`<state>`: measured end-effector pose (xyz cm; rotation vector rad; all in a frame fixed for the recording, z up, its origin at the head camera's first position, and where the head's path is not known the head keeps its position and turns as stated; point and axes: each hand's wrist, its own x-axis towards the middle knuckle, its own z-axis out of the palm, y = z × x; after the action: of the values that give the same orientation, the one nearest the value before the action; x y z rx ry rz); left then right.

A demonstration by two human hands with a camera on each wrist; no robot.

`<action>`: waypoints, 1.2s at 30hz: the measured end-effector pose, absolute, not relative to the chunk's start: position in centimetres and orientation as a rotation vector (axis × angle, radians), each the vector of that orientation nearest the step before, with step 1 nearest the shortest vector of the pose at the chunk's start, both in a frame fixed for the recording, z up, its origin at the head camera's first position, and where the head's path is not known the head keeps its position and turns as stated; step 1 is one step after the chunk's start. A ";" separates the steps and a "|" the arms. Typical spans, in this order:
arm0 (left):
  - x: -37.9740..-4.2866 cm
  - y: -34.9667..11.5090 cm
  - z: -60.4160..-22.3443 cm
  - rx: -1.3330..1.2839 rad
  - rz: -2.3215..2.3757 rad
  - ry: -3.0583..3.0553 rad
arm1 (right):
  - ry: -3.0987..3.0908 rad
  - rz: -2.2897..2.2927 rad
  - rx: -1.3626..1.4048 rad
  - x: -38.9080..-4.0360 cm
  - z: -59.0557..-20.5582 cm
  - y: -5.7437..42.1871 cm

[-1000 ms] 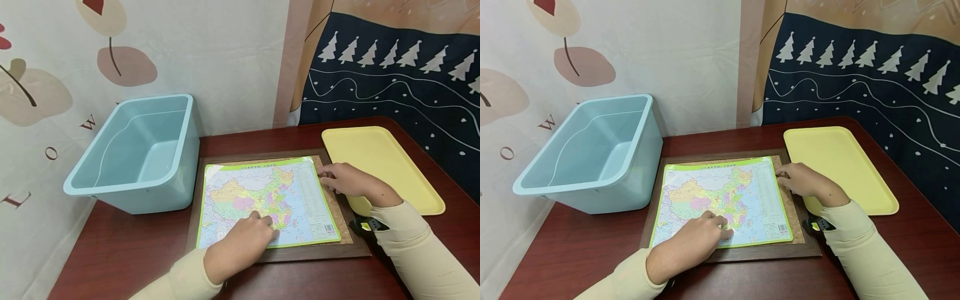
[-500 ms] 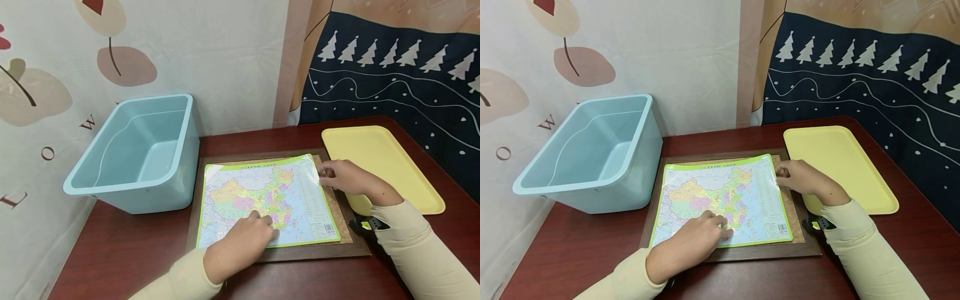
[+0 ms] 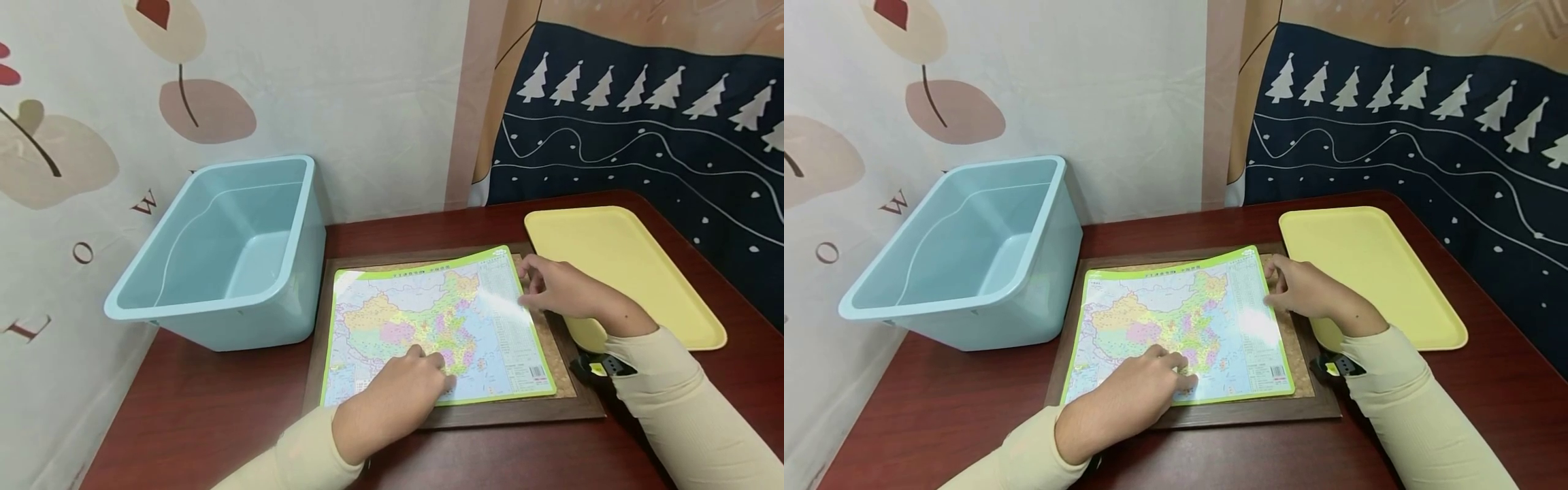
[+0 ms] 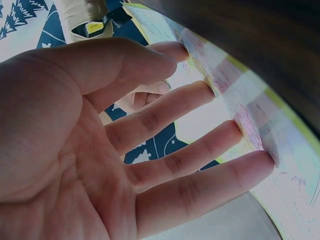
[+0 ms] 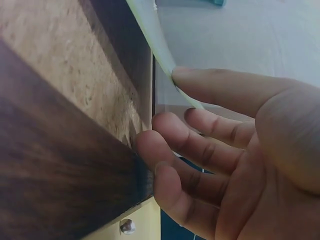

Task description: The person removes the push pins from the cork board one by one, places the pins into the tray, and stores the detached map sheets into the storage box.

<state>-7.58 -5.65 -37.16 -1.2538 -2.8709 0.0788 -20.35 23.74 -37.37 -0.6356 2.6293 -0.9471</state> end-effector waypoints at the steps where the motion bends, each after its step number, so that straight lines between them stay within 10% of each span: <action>1: -7.6 -5.7 -37.2 -1.255 0.079 -2.871 | 2.626 -0.955 -0.638 -20.3 -37.4 23.7; 26: -8.0 -6.7 -36.5 -1.270 -0.072 -2.931 | 2.381 -1.198 -0.554 -20.4 -37.5 23.1; 36: -8.6 -9.8 -34.2 -0.877 -0.155 -2.646 | 2.366 -1.219 -0.554 -20.2 -37.3 23.0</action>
<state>-8.58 -9.84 -34.24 -0.8766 -2.6460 -0.1546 -20.19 22.96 -37.35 -0.5541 2.3657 -1.2191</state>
